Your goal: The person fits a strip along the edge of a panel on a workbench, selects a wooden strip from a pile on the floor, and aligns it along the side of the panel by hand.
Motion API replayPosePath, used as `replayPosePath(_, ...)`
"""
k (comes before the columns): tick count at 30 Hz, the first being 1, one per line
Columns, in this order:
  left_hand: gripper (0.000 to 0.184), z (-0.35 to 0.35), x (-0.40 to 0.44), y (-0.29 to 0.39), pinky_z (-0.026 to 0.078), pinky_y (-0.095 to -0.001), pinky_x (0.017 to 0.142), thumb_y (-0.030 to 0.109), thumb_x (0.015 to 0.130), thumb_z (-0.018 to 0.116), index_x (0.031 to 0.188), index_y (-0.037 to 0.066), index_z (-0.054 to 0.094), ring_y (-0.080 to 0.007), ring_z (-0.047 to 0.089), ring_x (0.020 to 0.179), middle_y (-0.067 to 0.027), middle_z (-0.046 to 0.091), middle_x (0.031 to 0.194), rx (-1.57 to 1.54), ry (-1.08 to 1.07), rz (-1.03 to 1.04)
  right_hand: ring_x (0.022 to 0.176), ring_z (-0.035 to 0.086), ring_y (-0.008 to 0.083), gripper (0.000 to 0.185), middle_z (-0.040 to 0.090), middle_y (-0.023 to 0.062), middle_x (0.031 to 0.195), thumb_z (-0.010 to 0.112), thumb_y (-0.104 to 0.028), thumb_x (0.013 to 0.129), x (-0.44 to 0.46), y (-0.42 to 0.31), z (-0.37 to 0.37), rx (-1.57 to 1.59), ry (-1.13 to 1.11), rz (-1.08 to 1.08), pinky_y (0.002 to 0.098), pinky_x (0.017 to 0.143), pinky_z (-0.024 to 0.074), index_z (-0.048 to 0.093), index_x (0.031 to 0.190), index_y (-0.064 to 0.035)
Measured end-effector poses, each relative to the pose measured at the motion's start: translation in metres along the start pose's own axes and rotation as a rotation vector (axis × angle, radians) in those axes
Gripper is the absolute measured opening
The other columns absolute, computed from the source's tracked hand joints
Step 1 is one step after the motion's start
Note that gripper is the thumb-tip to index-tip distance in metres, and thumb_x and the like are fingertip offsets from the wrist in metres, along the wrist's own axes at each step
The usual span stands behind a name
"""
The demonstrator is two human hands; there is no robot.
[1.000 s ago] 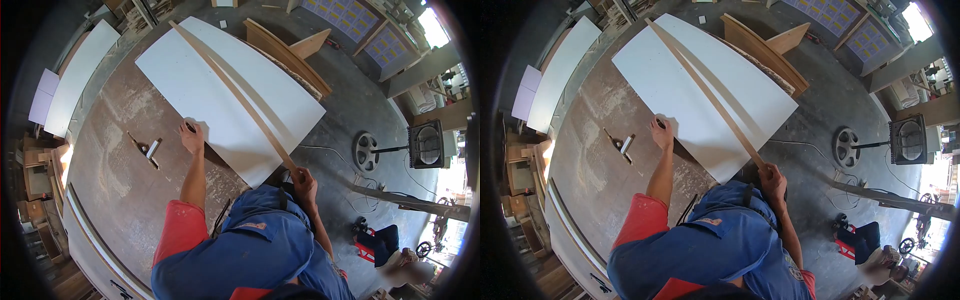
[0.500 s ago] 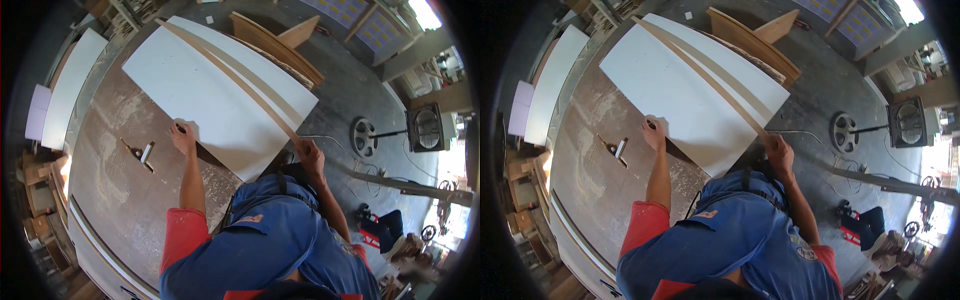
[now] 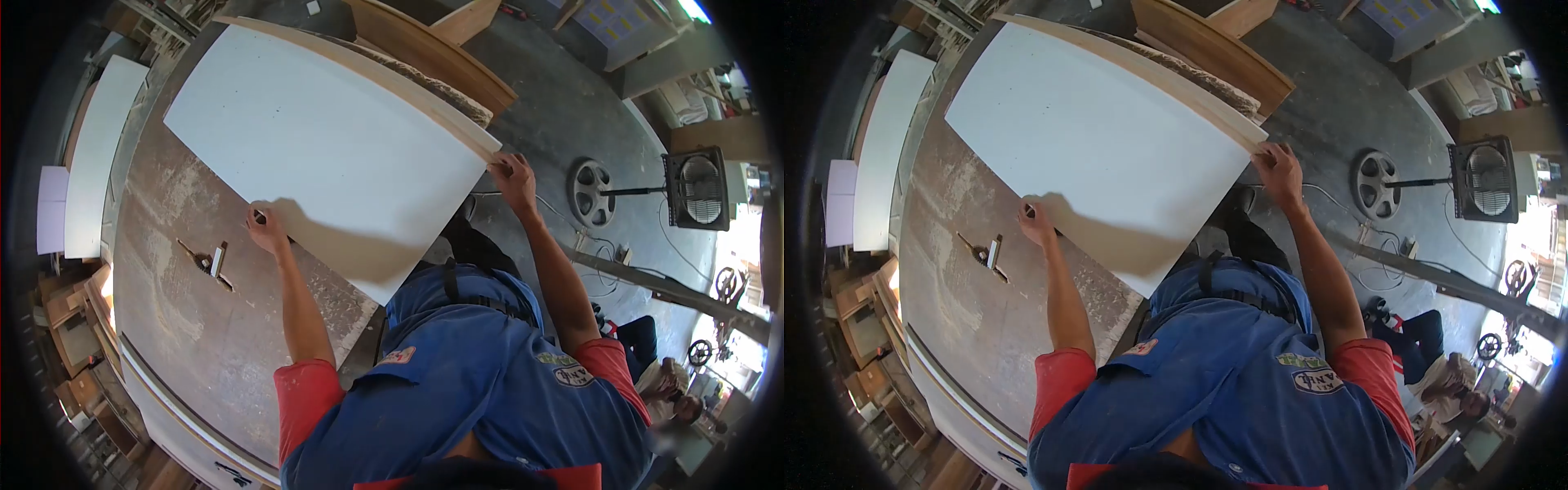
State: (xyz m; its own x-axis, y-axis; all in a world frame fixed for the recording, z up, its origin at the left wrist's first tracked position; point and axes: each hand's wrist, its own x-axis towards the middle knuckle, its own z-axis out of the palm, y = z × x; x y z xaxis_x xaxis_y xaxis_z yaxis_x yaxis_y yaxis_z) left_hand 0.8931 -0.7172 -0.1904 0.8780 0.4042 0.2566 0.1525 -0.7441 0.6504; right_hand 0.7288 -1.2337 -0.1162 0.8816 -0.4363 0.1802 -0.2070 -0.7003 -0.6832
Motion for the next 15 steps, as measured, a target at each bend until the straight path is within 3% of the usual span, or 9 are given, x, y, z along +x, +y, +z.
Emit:
replayPosePath(1,0.043,0.001,0.004,0.010,0.053,-0.0439,0.087,0.021,0.087,0.068,0.125,0.002,0.059,-0.0365,0.060,0.107,-0.0222,0.061,0.112,0.052,-0.054,-0.134,0.087,0.068,0.0319,0.031,0.066,0.0133,0.100,0.078,-0.019,0.081,0.013,0.007,0.004,-0.024,0.038,-0.048,0.0388,0.076,0.0534,0.070,0.108,-0.0076)
replayPosePath(2,0.043,0.012,0.002,0.019,0.053,-0.0439,0.087,0.021,0.087,0.068,0.125,0.002,0.059,-0.0365,0.060,0.107,-0.0222,0.061,0.112,0.066,-0.051,-0.143,0.087,0.068,0.0316,0.032,0.066,0.0133,0.103,0.078,-0.019,0.081,0.023,0.012,0.006,-0.050,0.074,-0.094,0.0384,0.077,0.0536,0.070,0.110,-0.0078)
replayPosePath(4,0.043,0.049,-0.009,0.047,0.054,-0.0438,0.085,0.017,0.085,0.073,0.123,0.001,0.060,-0.0333,0.059,0.109,-0.0186,0.061,0.113,-0.271,0.304,0.082,0.087,0.068,0.0310,0.032,0.065,0.0131,0.105,0.078,-0.018,0.081,0.040,0.019,0.008,-0.067,0.061,-0.105,0.0379,0.077,0.0538,0.070,0.111,-0.0077)
replayPosePath(6,0.047,0.085,-0.023,0.107,0.052,-0.0430,0.090,0.014,0.082,0.076,0.124,0.001,0.060,-0.0308,0.057,0.114,-0.0163,0.060,0.120,-0.467,0.228,0.200,0.087,0.068,0.0305,0.033,0.065,0.0130,0.106,0.078,-0.018,0.081,0.045,0.029,0.010,-0.083,0.046,-0.107,0.0373,0.076,0.0540,0.070,0.112,-0.0076)
replayPosePath(8,0.049,0.117,-0.035,0.156,0.047,-0.0426,0.099,0.017,0.082,0.075,0.126,0.002,0.059,-0.0324,0.054,0.120,-0.0169,0.059,0.125,-0.331,0.047,0.263,0.087,0.068,0.0304,0.034,0.065,0.0128,0.103,0.077,-0.018,0.081,0.052,0.039,0.015,0.117,-0.056,0.007,0.0372,0.075,0.0540,0.070,0.113,-0.0081)
replayPosePath(10,0.048,0.139,-0.047,0.219,0.042,-0.0421,0.104,0.015,0.083,0.073,0.126,0.001,0.059,-0.0334,0.052,0.122,-0.0171,0.058,0.129,-0.392,-0.100,0.221,0.086,0.068,0.0300,0.034,0.065,0.0125,0.101,0.077,-0.019,0.082,0.051,0.042,0.013,0.155,-0.114,0.055,0.0373,0.076,0.0540,0.070,0.113,-0.0087)
replayPosePath(12,0.052,0.175,-0.042,0.255,0.038,-0.0483,0.109,0.022,0.083,0.071,0.128,0.002,0.056,-0.0354,0.049,0.125,-0.0184,0.056,0.132,-0.374,-0.197,0.303,0.086,0.068,0.0296,0.034,0.065,0.0122,0.100,0.077,-0.019,0.082,0.055,0.040,0.008,0.187,-0.165,0.097,0.0375,0.076,0.0540,0.070,0.114,-0.0093)
replayPosePath(15,0.062,0.229,-0.034,0.293,0.029,-0.0564,0.113,0.033,0.081,0.071,0.132,0.002,0.053,-0.0358,0.044,0.129,-0.0179,0.052,0.136,-0.218,-0.165,0.280,0.081,0.069,0.0287,0.029,0.066,0.0115,0.098,0.075,-0.018,0.084,0.058,0.030,-0.003,0.062,-0.162,-0.041,0.0372,0.073,0.0549,0.070,0.111,-0.0102)
